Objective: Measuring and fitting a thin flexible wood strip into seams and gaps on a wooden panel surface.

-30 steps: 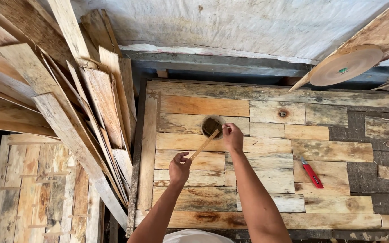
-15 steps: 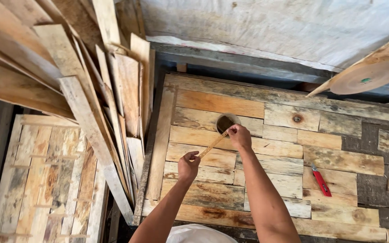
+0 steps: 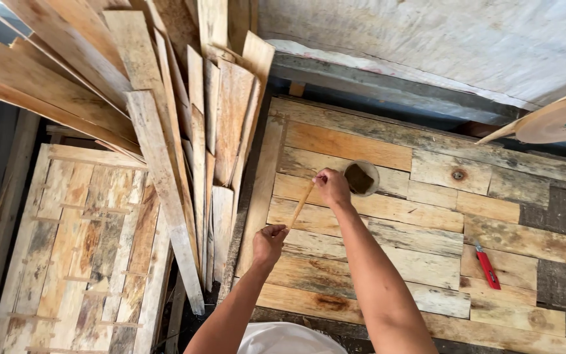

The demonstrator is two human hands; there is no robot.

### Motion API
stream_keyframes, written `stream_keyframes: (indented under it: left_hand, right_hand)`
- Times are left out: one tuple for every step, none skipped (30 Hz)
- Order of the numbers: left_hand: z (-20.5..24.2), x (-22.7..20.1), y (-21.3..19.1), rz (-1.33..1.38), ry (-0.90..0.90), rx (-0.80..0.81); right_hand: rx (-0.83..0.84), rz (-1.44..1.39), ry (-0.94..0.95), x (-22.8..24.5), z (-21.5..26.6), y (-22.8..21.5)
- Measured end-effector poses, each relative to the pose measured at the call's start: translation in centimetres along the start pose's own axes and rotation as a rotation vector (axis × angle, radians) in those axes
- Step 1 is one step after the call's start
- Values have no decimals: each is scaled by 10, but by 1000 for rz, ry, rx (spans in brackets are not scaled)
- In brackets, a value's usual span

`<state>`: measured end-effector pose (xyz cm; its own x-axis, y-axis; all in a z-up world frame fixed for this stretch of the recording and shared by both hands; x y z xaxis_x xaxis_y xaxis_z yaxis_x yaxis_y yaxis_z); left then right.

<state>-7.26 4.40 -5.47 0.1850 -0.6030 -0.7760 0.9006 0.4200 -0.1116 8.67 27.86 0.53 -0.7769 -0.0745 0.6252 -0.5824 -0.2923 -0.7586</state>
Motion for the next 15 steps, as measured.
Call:
stream_keyframes:
  left_hand:
    - [-4, 7, -6, 1, 0, -3]
    - [-9, 15, -13, 36, -6, -17]
    - [-14, 22, -20, 70, -12, -31]
    - [-19, 28, -25, 69, -11, -31]
    - [-24, 35, -30, 102, -25, -27]
    - [-30, 42, -34, 135, -40, -22]
    - [-26, 34, -40, 135, -40, -23]
    - [-22, 28, -45, 104, -64, -24]
    - [-19, 21, -51, 72, -88, -25]
    - [-22, 23, -52, 73, -87, -25]
    - [-25, 25, -54, 52, -90, -26]
    - [-27, 28, -54, 31, -94, -27]
    - [-28, 24, -56, 33, -95, -28]
    - [-28, 22, -56, 29, -113, -20]
    - [-29, 20, -57, 25, -130, -11]
  right_hand:
    - [2, 0, -3, 8, -1, 9]
    - [16, -5, -10, 16, -1, 19]
    - [31, -9, -17, 25, -2, 29]
    - [30, -10, -18, 31, -3, 36]
    - [53, -25, -11, 36, -5, 45]
    - [76, -39, -4, 42, -6, 53]
    - [76, -40, -4, 43, -9, 61]
    - [87, -49, -4, 44, -11, 69]
    - [97, -59, -4, 46, -14, 77]
    - [98, -58, -5, 43, -17, 85]
    - [97, -51, -3, 41, -21, 92]
    - [97, -44, -1, 38, -24, 99]
    - [99, -42, -2, 32, -27, 106]
    - [97, -20, -6, 25, -29, 113]
    - [94, 2, -10, 19, -31, 119]
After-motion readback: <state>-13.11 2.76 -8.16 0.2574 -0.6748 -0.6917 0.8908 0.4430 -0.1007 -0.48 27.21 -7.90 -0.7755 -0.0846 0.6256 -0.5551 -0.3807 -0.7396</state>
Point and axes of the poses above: each hand's wrist, its own z-axis away from the middle knuckle, its own y-axis out of the palm, x = y × z, the point moved 9 cm from there along -z, towards the middle knuckle, and after that the axes turned 1 degree about z, right-handed, at the moved point
